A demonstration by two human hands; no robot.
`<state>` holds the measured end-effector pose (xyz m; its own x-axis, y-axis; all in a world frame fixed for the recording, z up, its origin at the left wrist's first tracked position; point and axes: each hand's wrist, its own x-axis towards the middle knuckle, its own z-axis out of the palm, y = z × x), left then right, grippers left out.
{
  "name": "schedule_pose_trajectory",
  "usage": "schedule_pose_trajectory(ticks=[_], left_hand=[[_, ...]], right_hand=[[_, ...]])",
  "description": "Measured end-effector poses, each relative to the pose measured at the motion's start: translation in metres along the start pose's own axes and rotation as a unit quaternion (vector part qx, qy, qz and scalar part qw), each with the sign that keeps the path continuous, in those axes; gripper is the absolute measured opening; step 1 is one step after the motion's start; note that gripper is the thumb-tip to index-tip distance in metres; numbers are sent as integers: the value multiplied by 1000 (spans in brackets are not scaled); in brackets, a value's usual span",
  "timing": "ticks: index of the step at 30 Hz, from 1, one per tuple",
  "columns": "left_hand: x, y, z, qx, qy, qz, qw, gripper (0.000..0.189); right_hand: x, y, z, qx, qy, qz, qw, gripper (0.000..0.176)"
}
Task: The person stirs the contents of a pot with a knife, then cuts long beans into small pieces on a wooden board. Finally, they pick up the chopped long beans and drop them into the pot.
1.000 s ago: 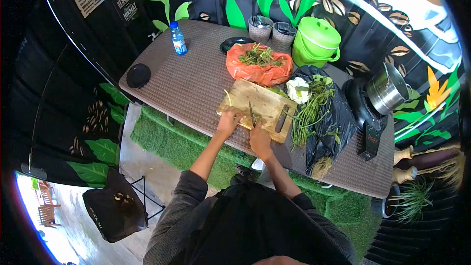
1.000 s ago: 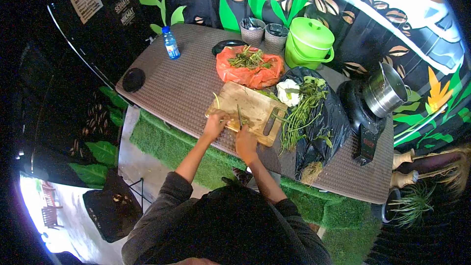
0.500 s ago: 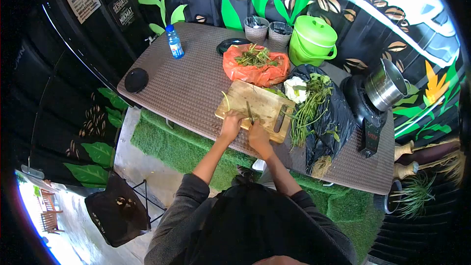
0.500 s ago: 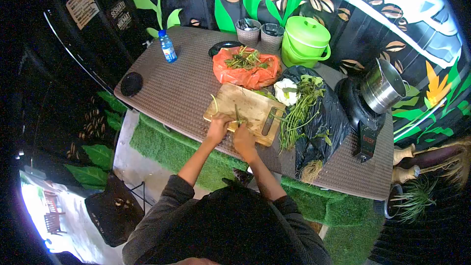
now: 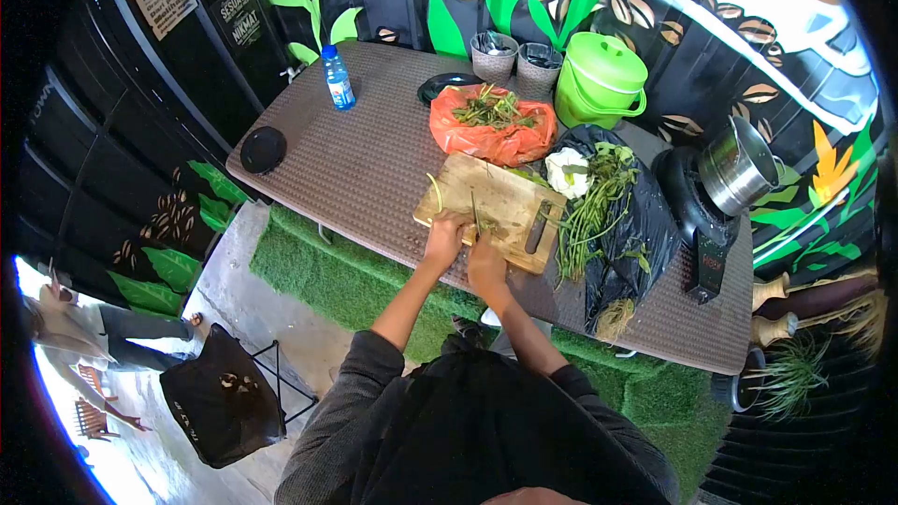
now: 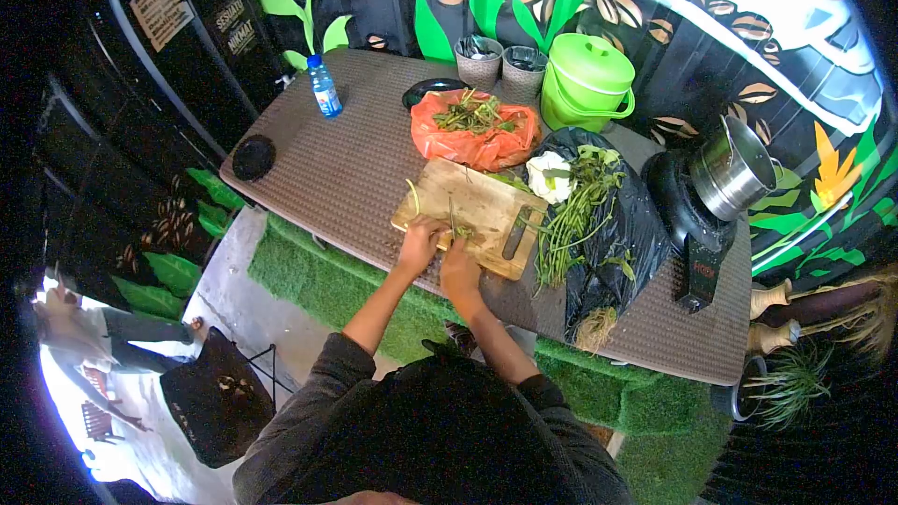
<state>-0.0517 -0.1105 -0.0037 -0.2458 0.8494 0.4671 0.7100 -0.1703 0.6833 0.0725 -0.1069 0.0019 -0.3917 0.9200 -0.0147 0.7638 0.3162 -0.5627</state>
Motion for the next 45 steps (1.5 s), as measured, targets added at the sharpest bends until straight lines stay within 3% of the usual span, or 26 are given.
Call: schedule_pose_trajectory(ticks=[4, 6, 10, 15, 19, 24, 27, 31, 33, 34, 36, 39, 43, 45], left_hand=[[0, 2, -2, 22, 9, 21, 1000, 20], [1, 4, -4, -6, 3, -10, 1000, 26], [2, 8, -5, -56, 11, -41, 998, 31], [1, 10, -6, -53, 9, -50, 997, 27], [1, 6, -5, -54, 9, -37, 998, 24], [0, 4, -3, -63, 3, -57, 996, 24], [-2, 2, -3, -50, 1, -65, 997, 24], [-5, 1, -3, -34, 6, -47, 998, 23], [-7, -1, -8, 23, 5, 21, 999, 19], [-6, -2, -8, 24, 8, 21, 999, 19], [-3, -1, -7, -10, -15, -24, 1000, 19], [5, 4, -1, -89, -46, -34, 994, 21], [8, 4, 8, -103, -54, -33, 993, 23], [8, 4, 9, -145, -46, -68, 986, 22]], right_hand=[[9, 12, -3, 2, 8, -48, 999, 30], [-1, 11, 5, -32, 56, -92, 994, 37], [6, 5, 3, 5, 24, -19, 1000, 26], [-3, 8, 4, 2, 39, -82, 996, 29], [1, 6, 6, -4, 22, -51, 998, 28], [1, 10, 15, -13, 101, -113, 988, 26], [-5, -1, 16, -5, 79, -55, 995, 29], [3, 14, 2, -33, 31, -95, 994, 37], [-6, 16, 1, -33, 137, -125, 982, 32], [-5, 15, -3, -33, 137, -127, 982, 32], [-8, 20, -11, -42, 20, -58, 997, 28], [0, 24, -21, -7, -22, -54, 998, 39], [-1, 16, -26, -8, -52, -34, 998, 30], [-6, 8, -15, -9, -1, 26, 1000, 27]])
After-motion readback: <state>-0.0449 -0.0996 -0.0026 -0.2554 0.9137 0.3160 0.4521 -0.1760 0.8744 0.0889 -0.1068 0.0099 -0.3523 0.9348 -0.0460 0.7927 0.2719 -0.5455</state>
